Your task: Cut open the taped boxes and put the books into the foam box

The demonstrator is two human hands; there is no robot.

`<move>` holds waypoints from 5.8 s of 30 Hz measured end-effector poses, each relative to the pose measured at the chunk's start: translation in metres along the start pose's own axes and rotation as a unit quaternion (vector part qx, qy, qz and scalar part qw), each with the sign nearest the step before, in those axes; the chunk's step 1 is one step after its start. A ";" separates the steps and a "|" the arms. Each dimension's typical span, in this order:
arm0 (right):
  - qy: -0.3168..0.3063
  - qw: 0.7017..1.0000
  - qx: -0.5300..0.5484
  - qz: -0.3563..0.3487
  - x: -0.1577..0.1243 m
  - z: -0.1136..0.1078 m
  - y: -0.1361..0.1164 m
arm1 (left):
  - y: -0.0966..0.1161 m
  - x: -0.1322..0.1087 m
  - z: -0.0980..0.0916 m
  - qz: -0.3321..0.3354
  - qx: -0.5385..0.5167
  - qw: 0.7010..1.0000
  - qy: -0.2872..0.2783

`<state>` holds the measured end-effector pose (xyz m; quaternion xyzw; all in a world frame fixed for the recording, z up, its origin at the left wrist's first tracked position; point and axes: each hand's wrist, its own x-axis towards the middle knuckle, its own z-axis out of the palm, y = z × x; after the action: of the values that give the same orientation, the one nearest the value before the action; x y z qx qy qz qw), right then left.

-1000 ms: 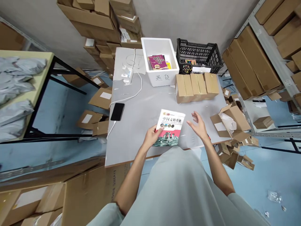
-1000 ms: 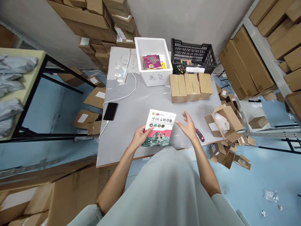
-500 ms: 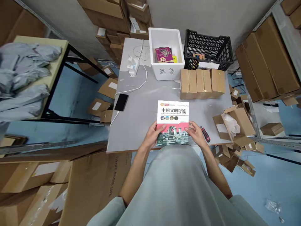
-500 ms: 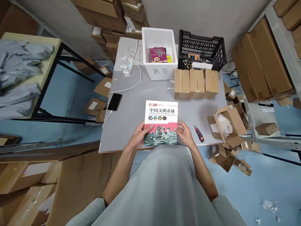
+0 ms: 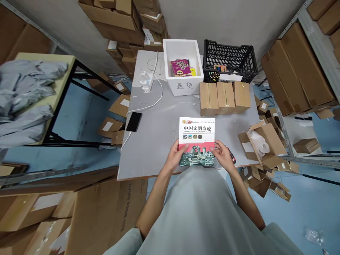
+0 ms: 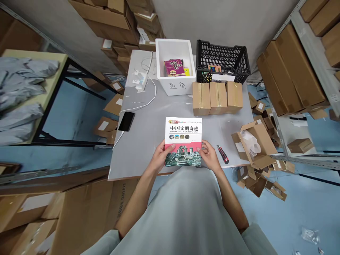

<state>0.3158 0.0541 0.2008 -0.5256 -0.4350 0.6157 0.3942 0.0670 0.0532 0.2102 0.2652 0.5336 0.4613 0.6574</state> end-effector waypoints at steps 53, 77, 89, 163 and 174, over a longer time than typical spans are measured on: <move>0.011 0.983 0.048 -0.176 0.204 0.049 -0.129 | 0.169 0.123 -0.012 0.257 0.046 0.964 0.044; -0.073 0.995 0.073 -0.016 0.055 0.023 -0.083 | 0.099 0.047 0.017 0.157 -0.088 0.984 -0.005; -0.040 0.994 0.018 -0.100 0.044 0.029 -0.082 | 0.120 0.006 0.006 0.186 0.048 0.981 -0.039; 0.026 0.994 0.106 -0.005 0.044 0.032 -0.063 | 0.072 0.003 0.003 0.112 -0.043 0.992 -0.044; -0.078 0.972 0.198 0.098 0.028 0.077 -0.037 | 0.021 0.026 0.039 -0.035 -0.179 0.974 -0.133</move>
<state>0.2371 0.0828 0.2325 -0.4279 -0.2802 0.7641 0.3931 0.0975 0.0910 0.2277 0.1831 0.3593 0.4866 0.7750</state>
